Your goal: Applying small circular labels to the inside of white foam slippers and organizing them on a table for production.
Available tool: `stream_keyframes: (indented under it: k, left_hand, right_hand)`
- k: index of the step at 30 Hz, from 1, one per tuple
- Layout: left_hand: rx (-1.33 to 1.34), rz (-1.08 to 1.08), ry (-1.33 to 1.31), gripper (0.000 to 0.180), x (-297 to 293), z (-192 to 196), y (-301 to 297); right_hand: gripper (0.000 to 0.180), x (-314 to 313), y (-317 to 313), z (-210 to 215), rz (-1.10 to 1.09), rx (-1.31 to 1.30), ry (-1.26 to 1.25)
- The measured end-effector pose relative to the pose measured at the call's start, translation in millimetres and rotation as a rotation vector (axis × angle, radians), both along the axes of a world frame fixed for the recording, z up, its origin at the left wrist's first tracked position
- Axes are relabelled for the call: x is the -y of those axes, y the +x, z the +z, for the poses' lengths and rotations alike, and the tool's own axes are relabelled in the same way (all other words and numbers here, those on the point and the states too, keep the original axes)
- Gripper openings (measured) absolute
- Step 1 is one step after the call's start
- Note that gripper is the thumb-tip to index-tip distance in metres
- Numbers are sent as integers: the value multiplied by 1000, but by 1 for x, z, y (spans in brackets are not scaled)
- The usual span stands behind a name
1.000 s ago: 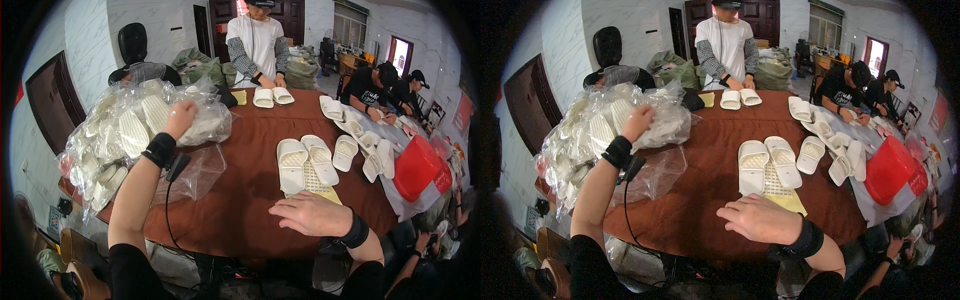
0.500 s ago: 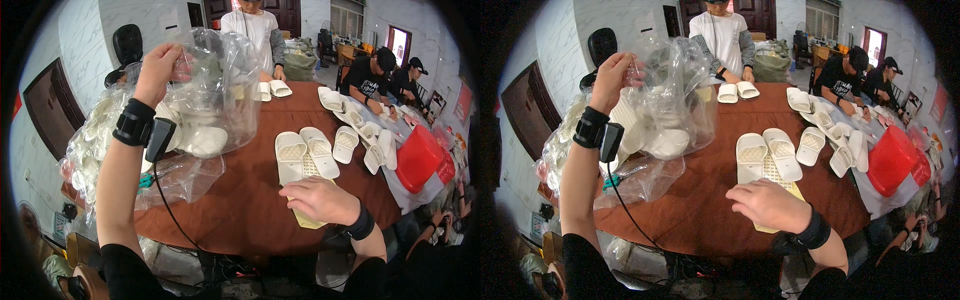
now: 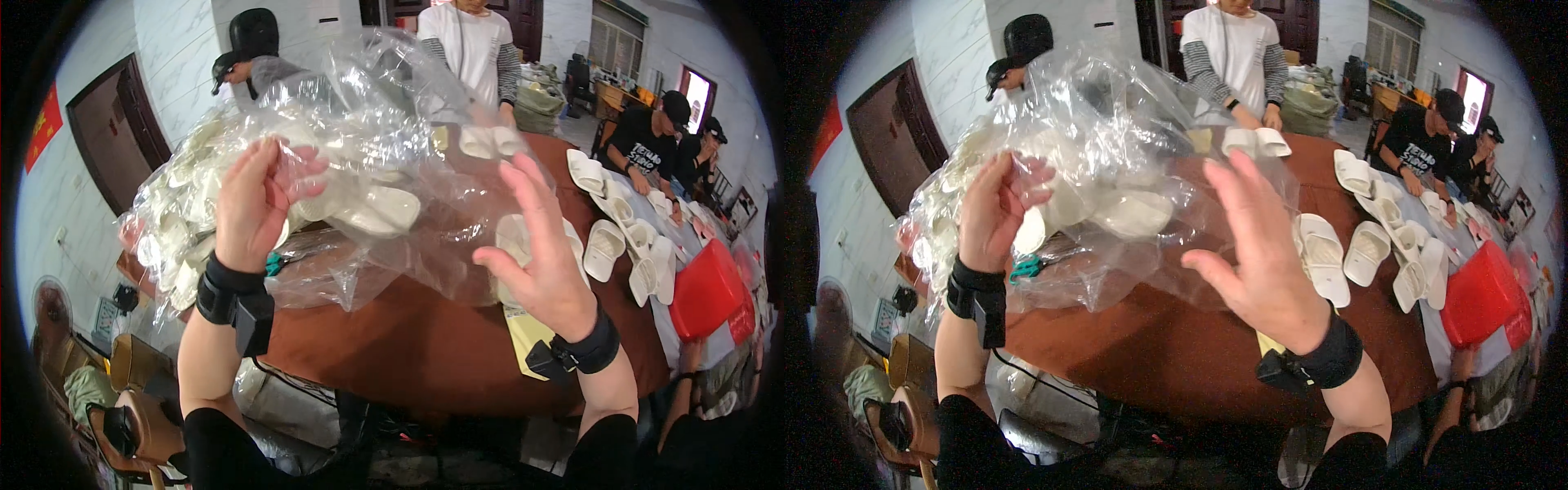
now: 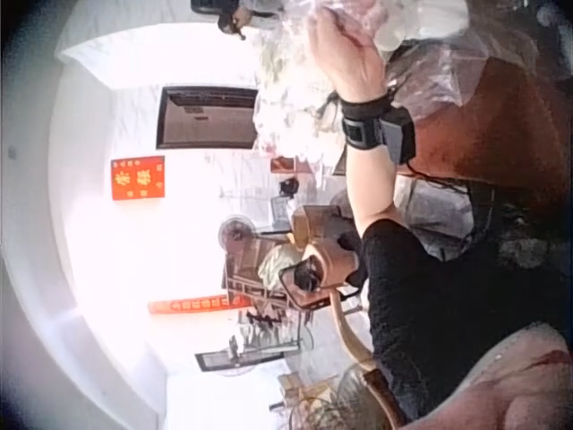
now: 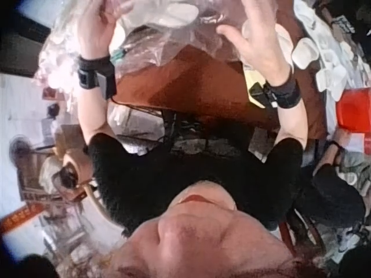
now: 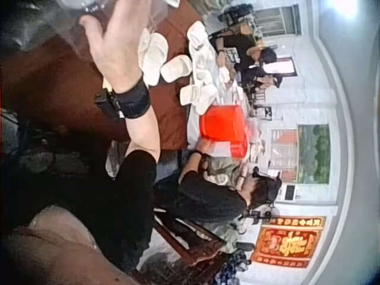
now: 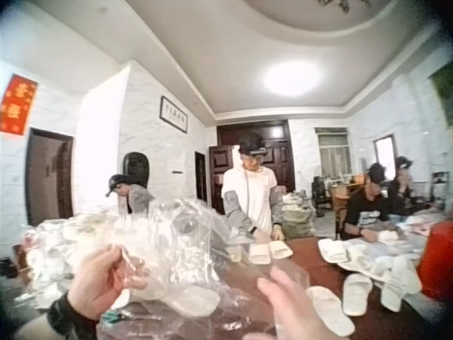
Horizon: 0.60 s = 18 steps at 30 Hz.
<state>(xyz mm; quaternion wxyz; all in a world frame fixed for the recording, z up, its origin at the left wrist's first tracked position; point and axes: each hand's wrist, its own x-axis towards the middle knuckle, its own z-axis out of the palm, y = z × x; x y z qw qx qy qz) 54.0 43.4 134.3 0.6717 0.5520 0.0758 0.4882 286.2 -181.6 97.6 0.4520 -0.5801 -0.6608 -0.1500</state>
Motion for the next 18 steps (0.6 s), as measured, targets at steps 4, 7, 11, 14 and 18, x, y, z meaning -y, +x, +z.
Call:
stream_keyframes:
  k: [4,7,11,14,18]
  left_hand:
    - [10,92,-107,17,-19,-40,-43]
    - [68,220,-296,17,-45,-79,-74]
    - [16,222,-367,17,-52,-125,-111]
    - [-21,200,-426,16,-46,-157,-141]
    - [-125,222,-461,16,-27,-171,-164]
  right_hand:
    - [77,-48,-26,9,66,192,51]
    - [74,-99,-35,-11,92,306,-12]
    - [66,-144,-53,-28,80,406,-139]
    - [66,-167,-72,-41,170,388,-213]
    - [70,-193,-97,-59,226,437,-369]
